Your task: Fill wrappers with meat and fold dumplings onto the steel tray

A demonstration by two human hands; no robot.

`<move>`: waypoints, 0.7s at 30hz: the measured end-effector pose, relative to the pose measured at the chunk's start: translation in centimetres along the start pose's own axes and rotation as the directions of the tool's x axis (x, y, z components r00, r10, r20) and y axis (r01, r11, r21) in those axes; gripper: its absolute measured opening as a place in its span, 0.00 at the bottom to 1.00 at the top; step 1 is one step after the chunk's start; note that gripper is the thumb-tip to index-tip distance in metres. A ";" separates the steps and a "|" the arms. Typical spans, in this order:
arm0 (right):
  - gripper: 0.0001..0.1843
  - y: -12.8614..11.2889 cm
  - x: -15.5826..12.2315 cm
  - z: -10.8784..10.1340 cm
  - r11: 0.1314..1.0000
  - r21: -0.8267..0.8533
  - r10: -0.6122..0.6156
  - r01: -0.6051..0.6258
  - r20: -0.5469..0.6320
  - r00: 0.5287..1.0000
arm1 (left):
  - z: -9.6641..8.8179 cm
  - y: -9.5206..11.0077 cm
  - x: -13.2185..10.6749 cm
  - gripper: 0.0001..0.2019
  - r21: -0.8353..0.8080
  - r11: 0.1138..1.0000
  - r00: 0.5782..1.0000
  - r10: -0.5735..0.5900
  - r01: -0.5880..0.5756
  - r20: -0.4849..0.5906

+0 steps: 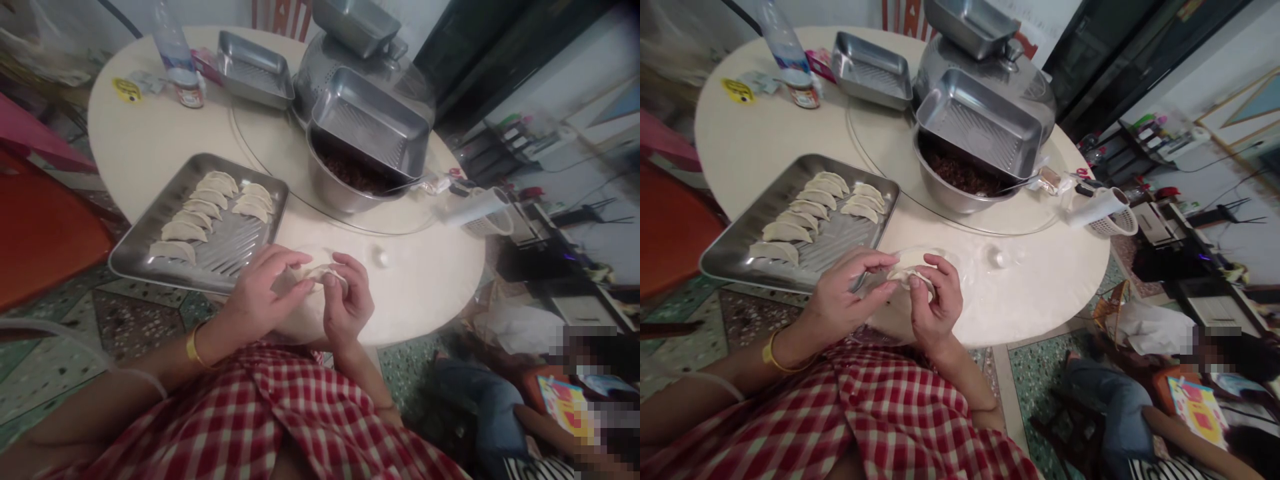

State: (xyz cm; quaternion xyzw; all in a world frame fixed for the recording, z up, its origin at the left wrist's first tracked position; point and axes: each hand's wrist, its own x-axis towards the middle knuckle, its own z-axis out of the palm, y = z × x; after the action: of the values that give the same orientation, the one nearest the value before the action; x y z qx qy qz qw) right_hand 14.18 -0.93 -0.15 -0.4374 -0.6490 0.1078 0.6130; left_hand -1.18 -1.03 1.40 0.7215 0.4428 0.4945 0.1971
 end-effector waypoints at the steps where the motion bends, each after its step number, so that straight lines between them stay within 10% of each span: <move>1: 0.05 0.1 -0.1 0.0 1.000 0.003 -0.002 0.002 0.002 1.000 | 0.0 0.0 0.0 0.08 0.001 1.000 1.000 0.002 -0.002 -0.008; 21: 0.06 0.3 -0.5 0.1 1.000 0.029 0.007 -0.007 -0.017 1.000 | 0.0 0.0 -0.1 0.06 -0.072 0.996 0.998 -0.060 0.059 -0.008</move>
State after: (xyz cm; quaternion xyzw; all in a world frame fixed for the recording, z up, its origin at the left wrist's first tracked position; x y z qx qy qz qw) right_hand 14.18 -1.04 -0.68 -0.4316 -0.6407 0.1157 0.6244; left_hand -1.18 -1.16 1.38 0.6977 0.4471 0.5079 0.2353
